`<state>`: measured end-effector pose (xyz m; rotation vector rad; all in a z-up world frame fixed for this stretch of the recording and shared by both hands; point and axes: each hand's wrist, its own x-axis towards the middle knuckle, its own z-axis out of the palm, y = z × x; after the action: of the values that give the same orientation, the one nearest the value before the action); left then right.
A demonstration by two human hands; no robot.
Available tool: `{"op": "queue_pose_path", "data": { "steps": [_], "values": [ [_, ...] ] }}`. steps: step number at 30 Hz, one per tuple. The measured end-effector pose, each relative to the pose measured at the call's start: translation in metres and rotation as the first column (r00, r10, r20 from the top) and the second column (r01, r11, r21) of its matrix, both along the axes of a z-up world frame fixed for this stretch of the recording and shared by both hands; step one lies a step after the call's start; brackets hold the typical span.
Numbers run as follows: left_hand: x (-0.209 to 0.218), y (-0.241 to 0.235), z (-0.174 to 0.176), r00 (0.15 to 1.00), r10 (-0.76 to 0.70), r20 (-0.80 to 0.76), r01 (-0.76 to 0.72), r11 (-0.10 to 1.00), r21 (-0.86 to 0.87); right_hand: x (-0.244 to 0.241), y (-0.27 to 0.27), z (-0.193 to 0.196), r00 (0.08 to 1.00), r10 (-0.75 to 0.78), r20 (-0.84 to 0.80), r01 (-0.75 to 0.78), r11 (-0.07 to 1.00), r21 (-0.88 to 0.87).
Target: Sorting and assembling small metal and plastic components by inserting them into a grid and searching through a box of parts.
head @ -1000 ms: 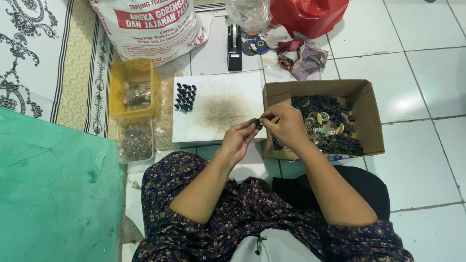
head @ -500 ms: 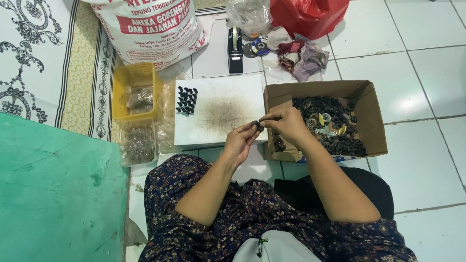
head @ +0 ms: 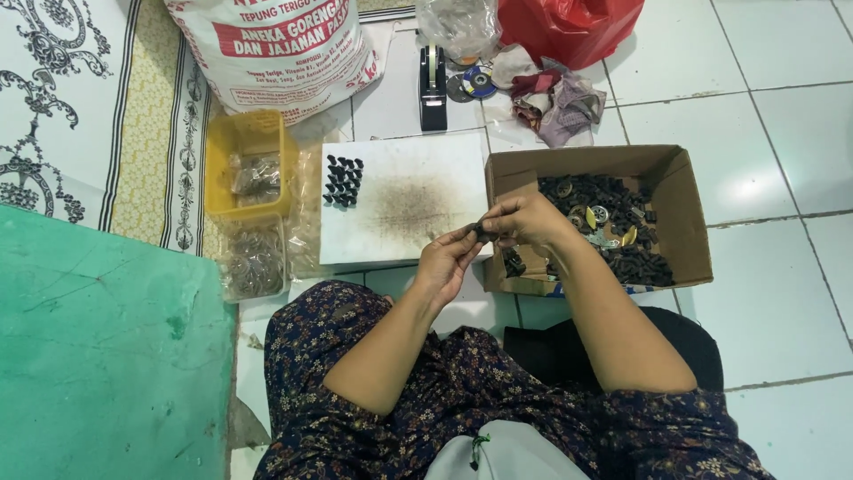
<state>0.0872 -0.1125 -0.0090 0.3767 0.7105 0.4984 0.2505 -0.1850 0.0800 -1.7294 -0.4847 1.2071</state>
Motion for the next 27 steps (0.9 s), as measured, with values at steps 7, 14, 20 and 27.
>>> {"op": "queue_pose_path", "data": {
  "steps": [7, 14, 20, 27],
  "values": [
    [0.001, 0.002, -0.018, 1.000, 0.004, -0.024, -0.004, 1.000, -0.008, 0.001, 0.007, -0.009, 0.999, 0.028, 0.023, -0.028, 0.999, -0.029],
    [-0.005, 0.016, -0.014, 0.998, 0.040, -0.045, -0.041, 0.999, -0.013, -0.009, 0.025, -0.013, 0.988, 0.060, 0.141, -0.060, 0.998, -0.008],
    [-0.015, 0.057, -0.006, 0.984, 0.168, -0.053, -0.170, 0.985, -0.023, -0.038, 0.062, 0.003, 0.992, 0.037, 0.121, -0.051, 0.992, 0.114],
    [-0.029, 0.091, -0.004, 0.927, 0.331, -0.175, -0.340, 0.940, -0.022, -0.066, 0.116, -0.024, 0.951, 0.088, 0.296, -0.126, 0.986, 0.112]
  ]
}}
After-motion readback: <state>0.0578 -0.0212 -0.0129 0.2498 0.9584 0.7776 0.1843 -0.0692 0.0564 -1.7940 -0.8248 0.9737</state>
